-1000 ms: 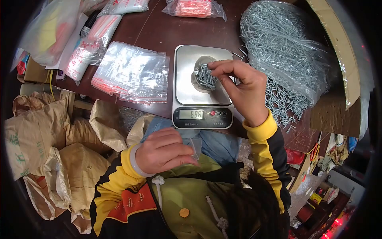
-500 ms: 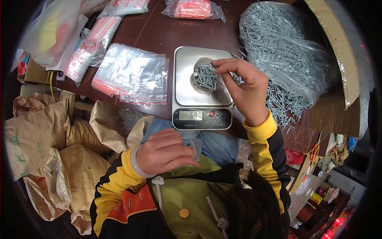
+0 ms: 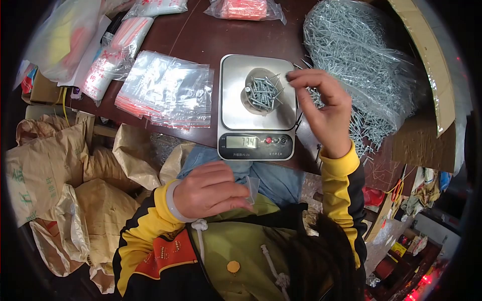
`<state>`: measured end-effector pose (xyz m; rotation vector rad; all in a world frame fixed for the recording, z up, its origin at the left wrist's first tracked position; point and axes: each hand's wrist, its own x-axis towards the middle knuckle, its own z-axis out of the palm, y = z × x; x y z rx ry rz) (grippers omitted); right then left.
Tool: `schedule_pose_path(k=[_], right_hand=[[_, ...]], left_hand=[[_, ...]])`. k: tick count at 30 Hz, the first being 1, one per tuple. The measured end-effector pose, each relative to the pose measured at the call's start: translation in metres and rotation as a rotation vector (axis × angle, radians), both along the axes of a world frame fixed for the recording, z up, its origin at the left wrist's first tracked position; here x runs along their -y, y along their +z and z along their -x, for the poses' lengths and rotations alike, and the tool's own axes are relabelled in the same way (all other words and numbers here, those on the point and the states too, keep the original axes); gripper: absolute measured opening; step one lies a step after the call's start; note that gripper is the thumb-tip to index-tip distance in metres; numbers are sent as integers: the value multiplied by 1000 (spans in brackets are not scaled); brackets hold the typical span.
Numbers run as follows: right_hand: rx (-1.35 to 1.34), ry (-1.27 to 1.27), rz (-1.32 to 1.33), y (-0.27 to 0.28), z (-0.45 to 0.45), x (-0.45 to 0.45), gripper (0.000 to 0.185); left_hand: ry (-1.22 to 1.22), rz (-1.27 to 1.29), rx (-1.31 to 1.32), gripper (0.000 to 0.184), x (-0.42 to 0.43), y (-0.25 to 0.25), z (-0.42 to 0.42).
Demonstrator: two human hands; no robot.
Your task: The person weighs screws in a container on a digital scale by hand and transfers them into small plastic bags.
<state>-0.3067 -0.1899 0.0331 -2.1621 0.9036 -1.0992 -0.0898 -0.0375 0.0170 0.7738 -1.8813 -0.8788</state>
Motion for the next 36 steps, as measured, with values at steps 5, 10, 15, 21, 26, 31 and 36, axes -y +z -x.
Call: schedule_pose_path(k=[5, 10, 15, 21, 26, 31, 36], right_hand=[[-140, 106, 110, 1, -12, -4, 19], [-216, -25, 43, -1, 20, -3, 22], [-505, 38, -187, -26, 60, -12, 23], [-605, -91, 22, -51, 68, -13, 19], [-434, -179, -86, -33, 61, -7, 16], [-76, -51, -93, 26, 16, -26, 24], [-83, 604, -440, 13, 7, -56, 22]], left_hand=[[2, -2, 9, 27, 0, 0, -1], [-9, -7, 23, 29, -1, -1, -2], [-13, 8, 31, 31, 0, -4, -1], [-9, 2, 49, 30, -2, -2, 1], [7, -8, 63, 31, -2, -3, 1], [1, -31, 133, 37, -1, 0, 7], [34, -59, 124, 39, -2, 7, 6]])
